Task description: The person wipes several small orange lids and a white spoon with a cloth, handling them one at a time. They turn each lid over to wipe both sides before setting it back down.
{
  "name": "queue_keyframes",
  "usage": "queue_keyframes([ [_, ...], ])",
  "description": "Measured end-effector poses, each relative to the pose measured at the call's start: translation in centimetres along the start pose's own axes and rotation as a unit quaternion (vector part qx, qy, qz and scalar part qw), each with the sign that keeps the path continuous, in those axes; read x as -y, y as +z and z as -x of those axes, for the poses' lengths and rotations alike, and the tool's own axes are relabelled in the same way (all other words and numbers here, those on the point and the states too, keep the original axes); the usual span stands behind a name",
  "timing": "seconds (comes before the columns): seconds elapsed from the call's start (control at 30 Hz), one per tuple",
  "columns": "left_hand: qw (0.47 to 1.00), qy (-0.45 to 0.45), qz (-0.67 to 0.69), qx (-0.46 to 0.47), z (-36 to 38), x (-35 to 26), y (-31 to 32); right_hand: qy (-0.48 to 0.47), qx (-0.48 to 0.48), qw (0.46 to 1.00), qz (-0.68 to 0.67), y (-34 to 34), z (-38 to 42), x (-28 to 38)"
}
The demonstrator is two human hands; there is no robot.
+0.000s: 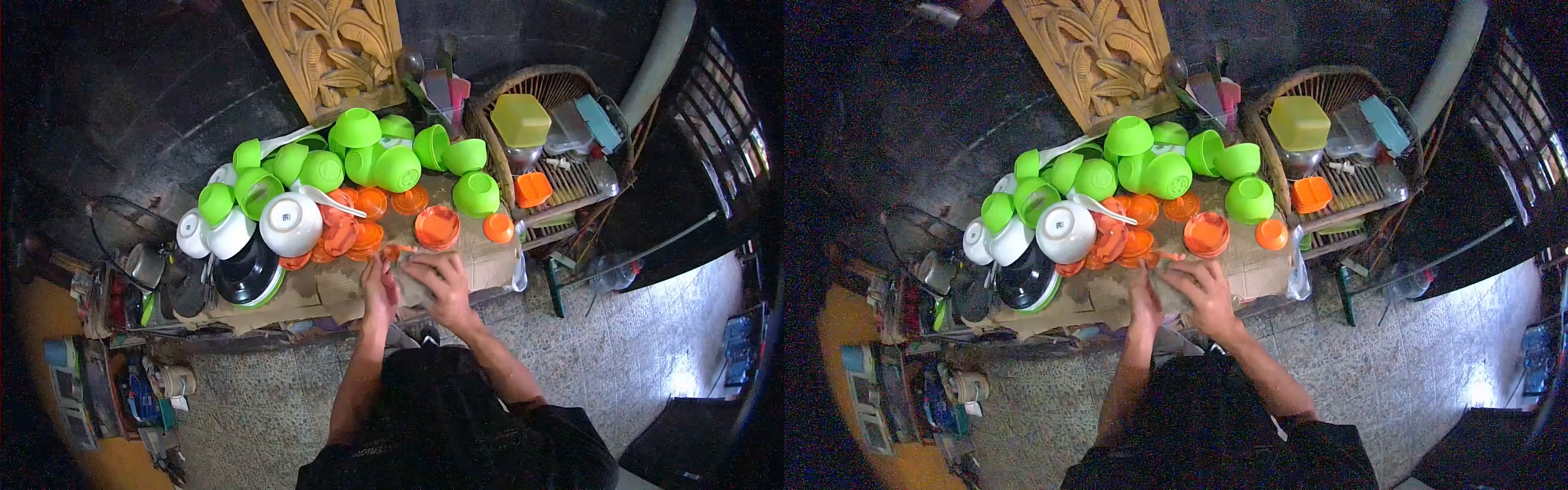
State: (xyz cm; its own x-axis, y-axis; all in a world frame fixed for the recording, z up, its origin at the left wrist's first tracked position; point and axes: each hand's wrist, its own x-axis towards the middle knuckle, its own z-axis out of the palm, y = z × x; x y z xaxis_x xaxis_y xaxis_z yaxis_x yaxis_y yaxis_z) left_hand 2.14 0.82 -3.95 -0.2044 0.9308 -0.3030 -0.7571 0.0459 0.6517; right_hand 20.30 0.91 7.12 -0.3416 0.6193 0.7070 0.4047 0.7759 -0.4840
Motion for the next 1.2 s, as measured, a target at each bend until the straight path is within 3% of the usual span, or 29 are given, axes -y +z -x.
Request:
queue_keyframes([
  [0.03,0.998,-0.016,0.047,0.033,2.7,-2.2,3.7,-0.015,0.026,1.0,0.004,0.2,0.5,0.1],
  [0.13,0.994,-0.014,0.073,0.083,2.5,-2.3,4.0,-0.041,0.08,0.996,0.026,2.0,2.1,-0.5],
  [0.27,0.997,0.023,-0.012,0.072,1.9,-1.9,2.9,0.008,0.146,0.989,-0.028,2.4,2.6,-0.4],
  [0.4,0.997,0.012,-0.002,0.078,1.6,-1.5,2.4,0.072,0.13,0.984,-0.099,2.6,3.4,-1.6],
  [0.47,0.998,0.037,-0.055,0.001,1.5,-1.2,2.3,0.156,0.061,0.983,-0.073,2.6,3.4,-2.1],
  [0.53,0.998,0.038,-0.037,0.046,1.7,-1.4,2.7,0.146,0.026,0.987,-0.058,2.0,1.5,-1.5],
  [0.6,0.997,0.036,-0.06,-0.014,1.4,-1.2,2.5,0.137,0.053,0.989,-0.014,2.2,0.5,-1.3],
  [0.7,0.996,0.071,-0.056,-0.006,1.5,-0.8,2.7,0.08,0.08,0.993,0.04,4.2,0.9,-0.6],
  [0.9,0.998,0.045,-0.027,0.025,1.7,-1.2,3.3,0.053,0.164,0.985,-0.024,2.6,2.7,-0.3],
  [1.0,0.997,0.054,-0.058,0.01,1.9,-1.2,3.7,0.038,0.177,0.983,0.008,1.4,3.2,-1.6],
  [1.2,0.999,0.039,0.007,0.037,1.9,-1.5,3.2,0.053,0.123,0.991,0.03,1.8,1.0,-2.1],
])
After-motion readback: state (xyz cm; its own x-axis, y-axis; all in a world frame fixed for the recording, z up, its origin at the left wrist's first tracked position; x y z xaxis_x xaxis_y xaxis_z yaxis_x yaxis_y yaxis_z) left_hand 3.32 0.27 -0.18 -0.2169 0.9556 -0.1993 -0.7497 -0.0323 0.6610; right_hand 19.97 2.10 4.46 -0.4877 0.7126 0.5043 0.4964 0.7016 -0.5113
